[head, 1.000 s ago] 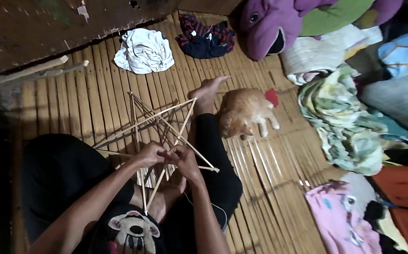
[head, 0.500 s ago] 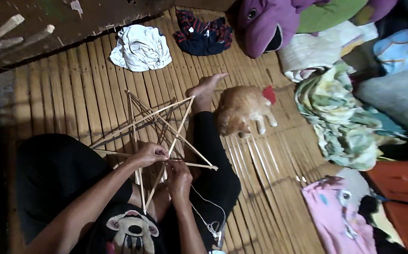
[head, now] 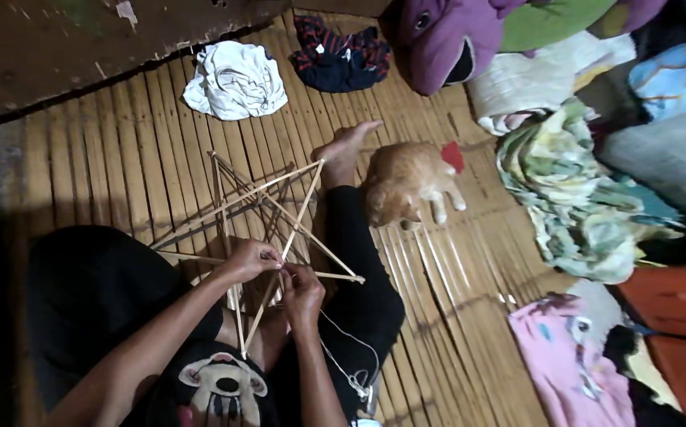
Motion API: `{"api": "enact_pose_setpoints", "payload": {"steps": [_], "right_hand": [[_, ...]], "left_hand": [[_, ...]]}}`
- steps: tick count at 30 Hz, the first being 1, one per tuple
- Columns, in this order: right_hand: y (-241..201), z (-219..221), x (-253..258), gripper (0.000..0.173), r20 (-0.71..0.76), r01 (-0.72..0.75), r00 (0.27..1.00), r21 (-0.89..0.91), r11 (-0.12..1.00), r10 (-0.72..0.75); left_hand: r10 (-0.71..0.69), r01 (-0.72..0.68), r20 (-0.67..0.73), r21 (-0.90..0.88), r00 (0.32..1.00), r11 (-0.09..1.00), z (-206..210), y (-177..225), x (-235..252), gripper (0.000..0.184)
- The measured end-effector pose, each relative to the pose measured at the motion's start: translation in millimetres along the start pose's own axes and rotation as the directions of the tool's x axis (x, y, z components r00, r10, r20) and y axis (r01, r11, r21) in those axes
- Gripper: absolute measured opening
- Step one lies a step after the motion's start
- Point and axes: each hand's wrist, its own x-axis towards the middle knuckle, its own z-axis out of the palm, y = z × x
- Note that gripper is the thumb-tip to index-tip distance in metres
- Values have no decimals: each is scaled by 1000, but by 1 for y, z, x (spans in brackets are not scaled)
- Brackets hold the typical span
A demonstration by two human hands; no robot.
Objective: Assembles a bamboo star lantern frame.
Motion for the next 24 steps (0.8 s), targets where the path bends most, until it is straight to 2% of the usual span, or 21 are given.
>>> {"api": "enact_pose_setpoints", "payload": {"steps": [8,14,24], "right_hand": [[2,1,1,12,5,19,1000,6,1000,-20],[2,1,3,11,10,88,996,-58,994,-87],[4,4,6,13,31,93,995,-57,994,-92]], "left_hand": [[-43,45,22,-88,999,995,-3,1,4,7],[-107,111,57,-72,993,991,-7,8,7,9],[-81,88,84,-81,993,993,-10,3,11,7]]}}
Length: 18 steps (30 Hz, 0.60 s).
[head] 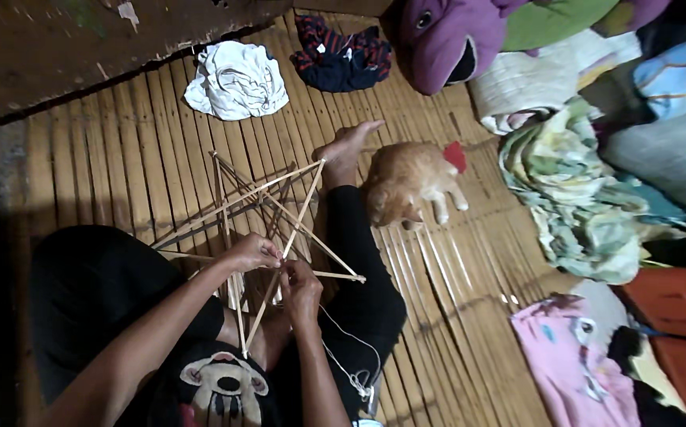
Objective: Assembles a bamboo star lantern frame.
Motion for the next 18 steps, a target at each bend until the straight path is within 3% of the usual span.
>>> {"api": "enact_pose_setpoints", "payload": {"steps": [10,14,18], "right_hand": [[4,0,-1,15,24,-26,999,57,998,24],[5,0,-1,13,14,-34,999,91,995,33],[7,0,-1,14,31,-32,999,105,994,29]], "left_hand": [[188,-168,-73,215,979,962,7,-7,-11,10],[261,-246,-89,156,961,957,7,-18,-9,9],[167,-162,-94,57,981,985,5,-12,-10,11]]}}
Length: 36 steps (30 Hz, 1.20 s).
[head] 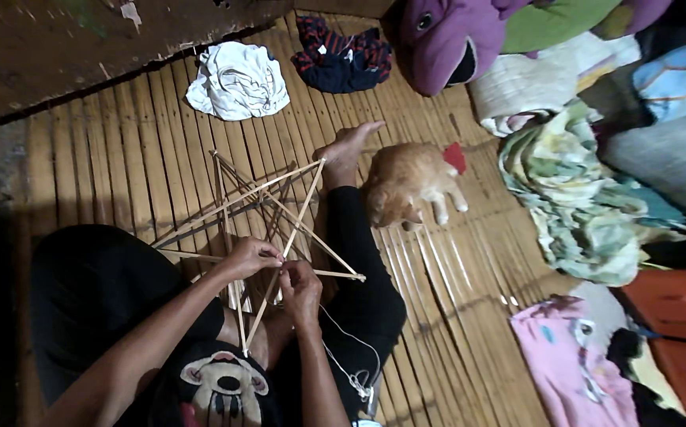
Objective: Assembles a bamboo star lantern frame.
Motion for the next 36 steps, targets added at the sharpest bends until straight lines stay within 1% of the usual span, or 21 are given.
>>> {"api": "enact_pose_setpoints", "payload": {"steps": [2,4,10,14,18,22,28,32,36], "right_hand": [[2,0,0,14,-1,10,1000,4,1000,-10],[2,1,0,14,-7,13,1000,8,1000,-13],[1,0,0,16,13,-8,1000,42,999,8],[-1,2,-1,14,5,-45,999,44,998,45],[-5,3,0,14,-3,-67,998,19,998,67],[-8,3,0,13,-7,-98,995,-2,995,97],[-13,3,-1,14,-31,-152,988,-65,986,151],[-8,2,-10,14,-46,-79,996,-111,991,74],[-5,11,-14,11,-133,8,991,-174,985,-31]], "left_hand": [[-47,47,10,-40,999,998,-1,7,1,11],[-61,62,24,-45,998,997,-1,7,2,10],[-10,10,17,7,1000,1000,3,4,3,12],[13,-13,31,-8,999,1000,1,0,2,8],[18,-19,40,17,999,1000,-1,0,3,7],[-8,7,31,13,999,1000,-1,1,4,6],[45,-45,31,5,999,999,2,-5,7,8],[-3,4,35,-14,999,1000,2,-2,7,13],[-73,73,22,-21,997,997,2,3,7,13]]}}
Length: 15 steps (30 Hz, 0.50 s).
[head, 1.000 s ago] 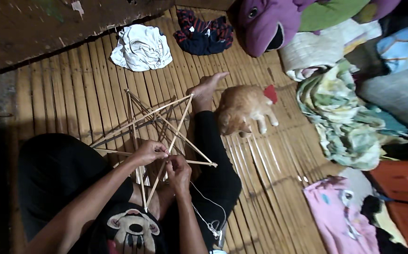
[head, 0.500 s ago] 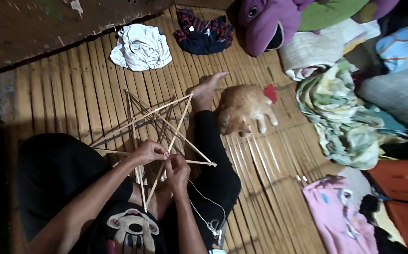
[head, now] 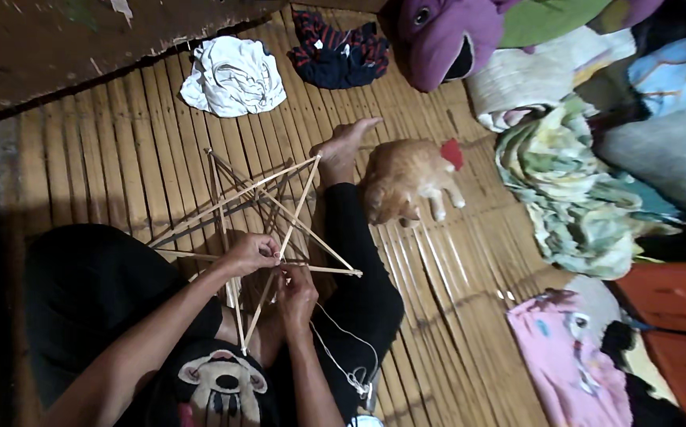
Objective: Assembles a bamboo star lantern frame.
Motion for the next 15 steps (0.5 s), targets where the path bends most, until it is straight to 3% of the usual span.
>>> {"api": "enact_pose_setpoints", "payload": {"steps": [3,15], "right_hand": [[1,5,3,9,-71,44,996,-16,999,-45],[6,15,3,10,-75,74,994,-41,996,-77]], "left_hand": [[-2,2,-12,-14,1000,1000,0,0,-1,14],[-5,3,-37,-49,999,999,0,-4,0,14]]}}
